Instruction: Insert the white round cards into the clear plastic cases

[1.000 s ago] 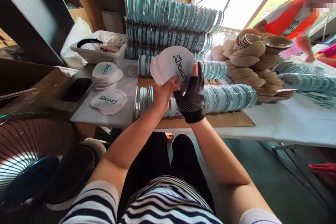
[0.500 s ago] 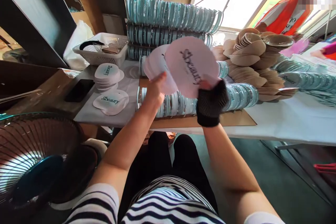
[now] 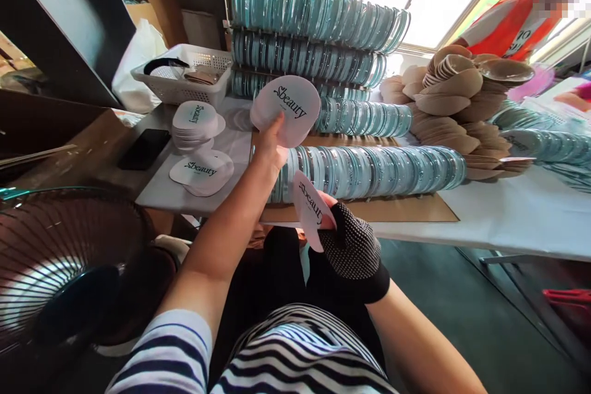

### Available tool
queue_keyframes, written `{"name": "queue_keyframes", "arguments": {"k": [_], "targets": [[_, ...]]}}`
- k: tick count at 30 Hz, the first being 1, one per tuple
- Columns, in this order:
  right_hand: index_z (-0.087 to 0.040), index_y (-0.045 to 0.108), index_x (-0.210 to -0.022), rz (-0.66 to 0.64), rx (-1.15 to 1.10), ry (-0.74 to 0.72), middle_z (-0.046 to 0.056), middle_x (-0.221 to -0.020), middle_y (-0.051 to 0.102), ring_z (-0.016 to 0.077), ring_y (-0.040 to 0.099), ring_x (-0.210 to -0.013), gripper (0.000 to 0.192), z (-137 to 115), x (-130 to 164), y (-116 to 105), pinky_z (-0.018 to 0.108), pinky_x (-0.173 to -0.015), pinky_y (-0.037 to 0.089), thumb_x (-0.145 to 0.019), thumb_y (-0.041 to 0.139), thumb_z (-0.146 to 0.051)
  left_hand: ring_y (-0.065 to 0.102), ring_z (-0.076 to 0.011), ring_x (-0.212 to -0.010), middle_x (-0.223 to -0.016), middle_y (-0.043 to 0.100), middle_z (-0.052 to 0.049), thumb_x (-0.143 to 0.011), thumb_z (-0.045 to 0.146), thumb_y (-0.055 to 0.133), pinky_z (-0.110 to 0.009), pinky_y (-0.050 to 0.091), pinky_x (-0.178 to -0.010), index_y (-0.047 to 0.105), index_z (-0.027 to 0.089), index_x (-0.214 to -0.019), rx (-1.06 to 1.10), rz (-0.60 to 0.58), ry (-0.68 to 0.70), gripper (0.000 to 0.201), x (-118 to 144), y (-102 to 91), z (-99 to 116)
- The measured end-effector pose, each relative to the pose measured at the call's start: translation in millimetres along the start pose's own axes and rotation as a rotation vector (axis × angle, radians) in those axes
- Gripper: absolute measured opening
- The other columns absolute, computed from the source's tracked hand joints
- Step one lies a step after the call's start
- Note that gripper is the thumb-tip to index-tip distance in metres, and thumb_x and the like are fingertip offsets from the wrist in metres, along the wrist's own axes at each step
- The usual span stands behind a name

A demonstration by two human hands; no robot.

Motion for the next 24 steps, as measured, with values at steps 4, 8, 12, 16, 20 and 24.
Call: {"name": "queue_keyframes", "arguments": {"k": [4, 8, 12, 16, 20, 24], "targets": [[-0.027, 0.053, -0.139, -0.029, 0.204, 0.036, 0.006, -0.087, 0.075, 0.0232, 0.070, -0.071, 0.051, 2, -18, 24, 0.030, -0.063, 0.050, -0.089, 0.042, -0.030, 0.055, -0.0242, -0.127, -0.137, 0.059, -0.009, -0.088, 0.019, 0.062, -0.042, 0.049, -0.104, 0.056, 0.021, -0.131, 0.045, 0.011, -0.019, 0.043, 1, -1.4, -1], [-0.024, 0.048, -0.141, -0.045, 0.237, 0.085, 0.007, -0.086, 0.074, 0.0219, 0.068, -0.071, 0.051, 11, -51, 57, 0.027, -0.062, 0.045, -0.091, 0.041, -0.028, 0.056, -0.0245, -0.127, -0.138, 0.058, -0.011, -0.087, 0.018, 0.064, -0.041, 0.048, -0.105, 0.059, 0.019, -0.129, 0.057, 0.007, -0.003, 0.041, 1, -2.2, -2], [-0.018, 0.058, -0.121, 0.041, 0.169, 0.114, 0.006, -0.077, 0.071, 0.0224, 0.067, -0.069, 0.044, 24, -47, 64, 0.026, -0.059, 0.040, -0.093, 0.040, -0.048, 0.059, -0.0225, -0.124, -0.136, 0.061, -0.008, -0.087, 0.019, 0.065, -0.040, 0.049, -0.105, 0.058, 0.021, -0.129, 0.063, 0.029, -0.035, 0.043, 0, -4.6, -1], [-0.019, 0.062, -0.091, 0.112, 0.074, 0.158, 0.007, -0.078, 0.070, 0.0196, 0.067, -0.073, 0.038, 39, -38, 62, 0.025, -0.062, 0.041, -0.096, 0.035, -0.046, 0.059, -0.0205, -0.123, -0.132, 0.064, -0.005, -0.088, 0.022, 0.065, -0.042, 0.045, -0.107, 0.056, 0.026, -0.132, 0.046, 0.081, -0.089, 0.045, 0, -6.9, 0], [-0.019, 0.062, -0.096, -0.005, 0.137, 0.114, 0.008, -0.086, 0.072, 0.0208, 0.069, -0.082, 0.027, 28, -66, 68, 0.026, -0.067, 0.043, -0.095, 0.041, -0.035, 0.057, -0.0199, -0.126, -0.134, 0.062, -0.006, -0.090, 0.021, 0.062, -0.042, 0.043, -0.109, 0.057, 0.024, -0.130, 0.064, 0.067, -0.092, 0.041, 1, -5.0, -1], [-0.018, 0.063, -0.100, -0.144, 0.357, 0.018, 0.014, -0.087, 0.072, 0.0259, 0.070, -0.082, 0.028, 8, -82, 74, 0.032, -0.070, 0.047, -0.096, 0.036, -0.027, 0.055, -0.0213, -0.127, -0.134, 0.062, -0.004, -0.088, 0.021, 0.064, -0.051, 0.034, -0.114, 0.057, 0.029, -0.129, 0.049, 0.063, -0.072, 0.042, 1, -8.3, 1]]}}
Point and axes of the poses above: each hand's wrist, its own x-axis away from the middle knuckle, its own y-axis out of the palm, z = x × y, the point moved 8 cm from there along -x, towards the middle knuckle
